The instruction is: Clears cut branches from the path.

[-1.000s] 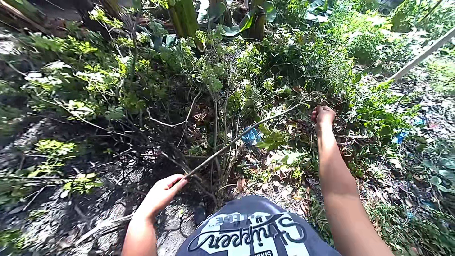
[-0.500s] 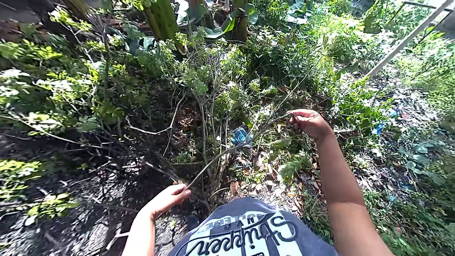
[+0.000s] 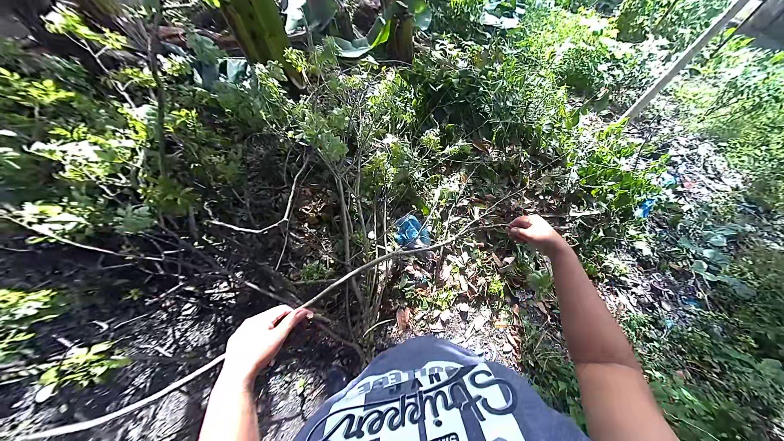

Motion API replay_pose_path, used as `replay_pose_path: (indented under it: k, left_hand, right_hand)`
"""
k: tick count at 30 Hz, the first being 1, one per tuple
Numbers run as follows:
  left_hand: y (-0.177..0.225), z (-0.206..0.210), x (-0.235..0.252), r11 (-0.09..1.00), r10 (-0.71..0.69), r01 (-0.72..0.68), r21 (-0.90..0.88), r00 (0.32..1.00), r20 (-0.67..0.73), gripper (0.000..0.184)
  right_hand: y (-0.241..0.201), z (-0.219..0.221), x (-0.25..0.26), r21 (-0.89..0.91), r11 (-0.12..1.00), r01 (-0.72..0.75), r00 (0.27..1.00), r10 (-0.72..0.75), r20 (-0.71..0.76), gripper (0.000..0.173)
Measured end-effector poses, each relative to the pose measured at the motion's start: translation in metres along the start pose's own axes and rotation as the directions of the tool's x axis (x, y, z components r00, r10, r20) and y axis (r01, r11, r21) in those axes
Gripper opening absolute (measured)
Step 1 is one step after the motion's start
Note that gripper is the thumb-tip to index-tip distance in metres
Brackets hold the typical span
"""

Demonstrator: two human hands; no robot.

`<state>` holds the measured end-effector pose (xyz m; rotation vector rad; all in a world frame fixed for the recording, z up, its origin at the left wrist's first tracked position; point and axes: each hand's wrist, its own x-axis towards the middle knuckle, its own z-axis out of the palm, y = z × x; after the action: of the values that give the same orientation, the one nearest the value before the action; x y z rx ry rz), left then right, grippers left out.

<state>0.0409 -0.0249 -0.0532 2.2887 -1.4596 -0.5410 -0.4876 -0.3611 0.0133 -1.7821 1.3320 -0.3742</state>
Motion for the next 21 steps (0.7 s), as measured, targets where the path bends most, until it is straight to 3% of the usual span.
replay_pose_path:
  k: [2,6,8,11,15,18,21]
  left_hand:
    - [0.004,0.001,-0.005,1.000,0.008,-0.008,0.017,1.000,-0.010,0.057]
    - [0.041,0.012,-0.017,0.987,0.099,-0.081,0.136,0.986,-0.131,0.065]
    - [0.067,0.024,-0.021,0.952,0.226,-0.165,0.258,0.947,-0.227,0.072]
    - [0.107,0.040,-0.028,0.918,0.297,-0.205,0.341,0.923,-0.244,0.067]
    - [0.120,0.063,-0.037,0.871,0.410,-0.277,0.405,0.865,-0.288,0.066]
    - [0.127,0.072,-0.044,0.883,0.403,-0.291,0.369,0.872,-0.278,0.065]
    - [0.136,0.073,-0.049,0.895,0.384,-0.285,0.344,0.884,-0.268,0.061]
  right_hand:
    - [0.002,0.005,-0.001,0.094,0.996,-0.014,0.996,0.022,-0.081,0.017]
    - [0.012,0.015,0.028,-0.003,0.971,-0.238,0.932,0.227,-0.282,0.024]
    - [0.016,0.023,0.039,-0.038,0.933,-0.358,0.874,0.321,-0.364,0.027]
    - [0.030,0.038,0.046,0.090,0.877,-0.472,0.746,0.451,-0.490,0.030]
    - [0.041,0.044,0.050,0.221,0.830,-0.512,0.644,0.542,-0.540,0.031]
    - [0.040,0.040,0.047,0.295,0.800,-0.523,0.594,0.590,-0.547,0.033]
    - [0.044,0.032,0.051,0.256,0.812,-0.525,0.605,0.568,-0.558,0.033]
